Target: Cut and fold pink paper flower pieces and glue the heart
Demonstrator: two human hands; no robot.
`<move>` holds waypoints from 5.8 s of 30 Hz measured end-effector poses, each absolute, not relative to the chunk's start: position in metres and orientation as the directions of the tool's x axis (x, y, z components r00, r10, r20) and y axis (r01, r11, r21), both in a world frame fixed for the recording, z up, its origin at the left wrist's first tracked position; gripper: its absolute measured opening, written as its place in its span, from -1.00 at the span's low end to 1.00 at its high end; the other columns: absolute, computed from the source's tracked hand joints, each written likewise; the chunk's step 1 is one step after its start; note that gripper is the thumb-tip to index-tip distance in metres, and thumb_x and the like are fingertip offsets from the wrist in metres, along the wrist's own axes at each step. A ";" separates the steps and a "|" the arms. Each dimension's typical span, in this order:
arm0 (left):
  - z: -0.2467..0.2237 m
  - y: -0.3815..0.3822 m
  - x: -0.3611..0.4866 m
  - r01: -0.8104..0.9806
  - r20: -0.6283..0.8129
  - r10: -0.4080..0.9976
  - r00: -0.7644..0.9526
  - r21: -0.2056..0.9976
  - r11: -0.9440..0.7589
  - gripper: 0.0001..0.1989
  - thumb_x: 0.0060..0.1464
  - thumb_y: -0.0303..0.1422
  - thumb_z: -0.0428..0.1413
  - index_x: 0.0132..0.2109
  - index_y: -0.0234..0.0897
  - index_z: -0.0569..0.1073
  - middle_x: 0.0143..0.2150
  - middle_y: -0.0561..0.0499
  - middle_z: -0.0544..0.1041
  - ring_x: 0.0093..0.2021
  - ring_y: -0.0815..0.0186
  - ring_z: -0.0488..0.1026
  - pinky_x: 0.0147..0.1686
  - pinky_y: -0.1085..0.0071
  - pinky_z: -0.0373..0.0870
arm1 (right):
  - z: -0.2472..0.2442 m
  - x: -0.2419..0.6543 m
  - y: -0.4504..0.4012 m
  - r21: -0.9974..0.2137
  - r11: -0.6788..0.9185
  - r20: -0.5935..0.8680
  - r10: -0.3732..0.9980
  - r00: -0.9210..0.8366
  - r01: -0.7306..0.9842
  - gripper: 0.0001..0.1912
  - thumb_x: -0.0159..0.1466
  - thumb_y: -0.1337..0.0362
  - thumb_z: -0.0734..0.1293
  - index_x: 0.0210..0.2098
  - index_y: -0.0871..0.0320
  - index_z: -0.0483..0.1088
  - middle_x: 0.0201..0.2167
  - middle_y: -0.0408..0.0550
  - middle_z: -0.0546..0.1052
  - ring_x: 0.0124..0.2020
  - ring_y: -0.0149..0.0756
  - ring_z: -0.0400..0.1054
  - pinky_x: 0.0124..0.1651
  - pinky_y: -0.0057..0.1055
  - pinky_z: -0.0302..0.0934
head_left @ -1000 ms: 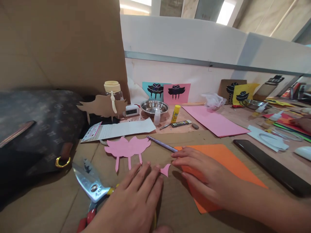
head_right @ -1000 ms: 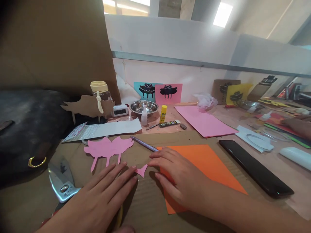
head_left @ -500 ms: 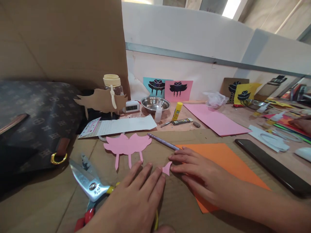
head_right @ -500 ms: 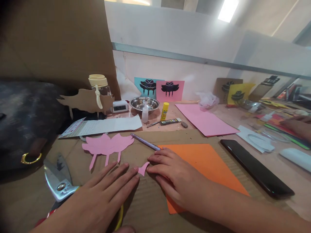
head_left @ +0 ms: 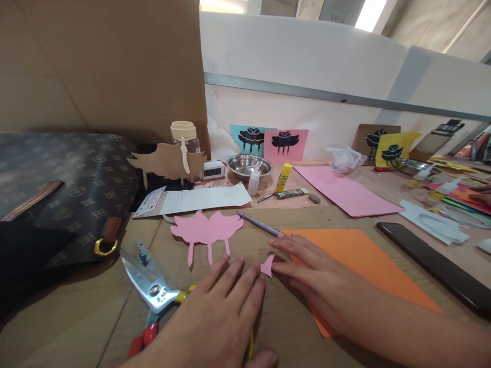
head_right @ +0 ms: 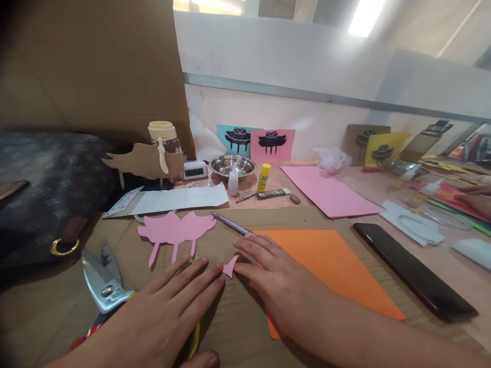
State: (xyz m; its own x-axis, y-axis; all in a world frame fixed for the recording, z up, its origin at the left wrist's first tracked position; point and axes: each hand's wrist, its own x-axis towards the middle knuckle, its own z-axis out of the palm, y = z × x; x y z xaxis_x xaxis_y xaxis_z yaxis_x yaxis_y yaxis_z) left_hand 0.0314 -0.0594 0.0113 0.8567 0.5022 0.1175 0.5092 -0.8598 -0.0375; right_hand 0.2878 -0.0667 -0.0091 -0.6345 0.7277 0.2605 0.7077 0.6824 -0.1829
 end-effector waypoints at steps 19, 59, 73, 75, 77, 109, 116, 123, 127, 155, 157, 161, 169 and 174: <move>0.000 -0.062 0.029 0.494 0.230 0.481 0.846 0.003 -0.870 -0.35 0.24 0.00 0.09 0.24 -0.46 0.46 0.25 -0.33 0.46 0.21 -0.12 0.45 0.20 0.02 0.37 | 0.007 0.282 -0.065 -0.374 0.595 0.190 0.800 -0.570 0.711 -0.60 0.41 0.32 0.23 0.22 0.12 0.38 0.19 0.07 0.50 0.27 -0.09 0.33 0.33 -0.01 0.23; 0.006 -0.029 0.030 0.476 0.281 0.739 0.612 0.616 -0.628 -0.85 0.21 -0.34 0.14 -0.32 -0.18 0.56 -0.31 0.06 0.56 -0.19 0.19 0.42 -0.10 0.21 0.20 | 0.019 0.262 -0.068 -0.620 0.423 0.270 0.906 -0.326 0.661 -0.83 0.32 0.20 0.35 -0.35 0.09 0.53 -0.43 -0.12 0.60 -0.37 -0.28 0.49 -0.27 -0.39 0.34; 0.006 -0.027 0.029 0.461 0.278 0.744 0.607 0.640 -0.615 -0.85 0.23 -0.31 0.14 -0.31 -0.18 0.57 -0.31 0.06 0.56 -0.21 0.21 0.42 -0.13 0.24 0.21 | 0.022 0.259 -0.066 -0.760 0.228 0.080 0.962 -0.260 0.609 -0.75 0.32 0.19 0.28 -0.45 0.12 0.47 -0.53 -0.15 0.51 -0.48 -0.34 0.39 -0.37 -0.43 0.27; 0.006 -0.027 0.029 0.456 0.290 0.728 0.621 0.622 -0.637 -0.86 0.22 -0.35 0.14 -0.32 -0.18 0.56 -0.31 0.06 0.56 -0.21 0.21 0.42 -0.13 0.24 0.21 | 0.020 0.260 -0.066 -0.738 0.262 0.107 0.955 -0.275 0.622 -0.76 0.33 0.21 0.28 -0.44 0.12 0.46 -0.53 -0.16 0.51 -0.48 -0.35 0.39 -0.37 -0.43 0.27; 0.005 -0.028 0.027 0.448 0.308 0.710 0.633 0.602 -0.661 -0.87 0.22 -0.37 0.14 -0.31 -0.17 0.55 -0.29 0.07 0.57 -0.19 0.21 0.42 -0.12 0.23 0.22 | 0.017 0.263 -0.067 -0.673 0.373 0.212 0.925 -0.317 0.638 -0.78 0.35 0.24 0.29 -0.41 0.12 0.46 -0.51 -0.16 0.52 -0.45 -0.34 0.39 -0.35 -0.42 0.26; 0.007 -0.039 0.026 0.378 0.452 0.554 0.699 0.424 -0.823 -0.89 0.27 -0.37 0.15 -0.26 -0.15 0.55 -0.22 0.06 0.53 -0.15 0.24 0.39 -0.08 0.23 0.22 | 0.015 0.265 -0.073 -0.393 0.750 0.439 0.662 -0.608 0.532 -0.85 0.39 0.34 0.29 -0.32 0.12 0.44 -0.45 -0.13 0.52 -0.33 -0.29 0.33 -0.14 -0.27 0.23; 0.004 -0.036 0.028 0.488 0.408 0.662 0.628 0.457 -0.744 -0.88 0.24 -0.40 0.12 -0.10 -0.21 0.51 -0.10 -0.03 0.51 -0.02 0.13 0.38 -0.03 0.17 0.24 | 0.005 0.266 -0.065 -0.437 0.578 0.300 0.816 -0.494 0.689 -0.81 0.38 0.31 0.28 -0.38 0.14 0.40 -0.39 -0.06 0.51 -0.28 -0.22 0.30 -0.18 -0.25 0.20; 0.001 -0.045 0.032 0.374 0.443 0.379 0.812 0.103 -0.922 -0.77 0.39 -0.39 -0.02 -0.01 -0.20 0.53 -0.02 0.07 0.63 -0.04 0.19 0.46 0.07 0.15 0.19 | 0.000 0.266 -0.062 -0.374 0.538 0.257 0.842 -0.474 0.755 -0.77 0.40 0.28 0.26 -0.40 0.15 0.37 -0.40 -0.04 0.46 -0.27 -0.19 0.27 -0.17 -0.24 0.18; -0.004 -0.052 0.029 0.413 0.516 0.323 0.793 -0.067 -0.908 -0.72 0.38 -0.30 0.02 0.14 -0.24 0.46 0.21 0.02 0.53 0.17 0.13 0.37 0.23 0.13 0.07 | -0.005 0.267 -0.061 -0.417 0.519 0.242 0.855 -0.460 0.746 -0.77 0.41 0.25 0.27 -0.39 0.16 0.36 -0.38 -0.04 0.46 -0.25 -0.18 0.27 -0.15 -0.22 0.19; -0.009 -0.054 0.034 0.512 0.411 0.501 0.761 0.095 -0.854 -0.71 0.27 -0.18 0.13 0.00 -0.24 0.54 -0.07 0.00 0.61 0.01 0.09 0.43 0.25 0.07 0.03 | 0.014 0.270 -0.080 -0.281 0.764 0.386 0.644 -0.660 0.581 -0.95 0.39 0.33 0.30 -0.20 0.10 0.43 -0.09 -0.08 0.61 0.09 -0.23 0.36 0.29 -0.19 0.02; -0.009 -0.055 0.034 0.524 0.382 0.519 0.765 0.101 -0.846 -0.69 0.27 -0.14 0.14 0.00 -0.25 0.54 -0.06 -0.01 0.60 0.01 0.08 0.43 0.24 0.05 0.05 | 0.013 0.270 -0.079 -0.267 0.775 0.353 0.632 -0.690 0.573 -0.90 0.40 0.33 0.28 -0.19 0.13 0.45 -0.07 -0.03 0.61 0.10 -0.21 0.37 0.31 -0.18 0.04; -0.008 -0.056 0.035 0.542 0.360 0.538 0.762 0.100 -0.834 -0.65 0.28 -0.10 0.12 0.03 -0.25 0.52 -0.04 -0.03 0.57 0.02 0.06 0.41 0.24 0.03 0.06 | 0.010 0.268 -0.075 -0.277 0.761 0.309 0.649 -0.695 0.587 -0.85 0.42 0.31 0.26 -0.15 0.18 0.48 -0.03 0.03 0.61 0.08 -0.19 0.42 0.29 -0.17 0.15; -0.013 -0.057 0.033 0.531 0.386 0.514 0.766 0.070 -0.844 -0.59 0.34 -0.06 0.01 0.07 -0.27 0.50 -0.01 -0.03 0.57 0.05 0.06 0.39 0.29 0.04 -0.04 | 0.013 0.267 -0.075 -0.214 0.775 0.379 0.627 -0.680 0.595 -0.84 0.41 0.34 0.27 -0.08 0.19 0.47 0.00 0.04 0.62 0.08 -0.18 0.46 0.27 -0.18 0.22; -0.007 -0.056 0.031 0.514 0.302 0.523 0.797 0.116 -0.850 -0.53 0.33 0.00 -0.01 0.15 -0.23 0.45 0.02 -0.05 0.53 0.06 0.04 0.36 0.27 -0.02 -0.02 | 0.014 0.270 -0.079 -0.225 0.809 0.399 0.585 -0.706 0.543 -0.84 0.40 0.37 0.27 -0.08 0.22 0.46 -0.06 0.05 0.64 0.01 -0.25 0.50 0.25 -0.26 0.25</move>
State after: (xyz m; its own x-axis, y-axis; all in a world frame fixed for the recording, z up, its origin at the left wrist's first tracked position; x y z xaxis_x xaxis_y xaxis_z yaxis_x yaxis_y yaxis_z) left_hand 0.0311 -0.0557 -0.0066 0.7968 0.5234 0.3019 0.5141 -0.8498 0.1165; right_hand 0.2696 -0.0787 0.0143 -0.7061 0.5850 0.3990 0.5429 0.8090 -0.2253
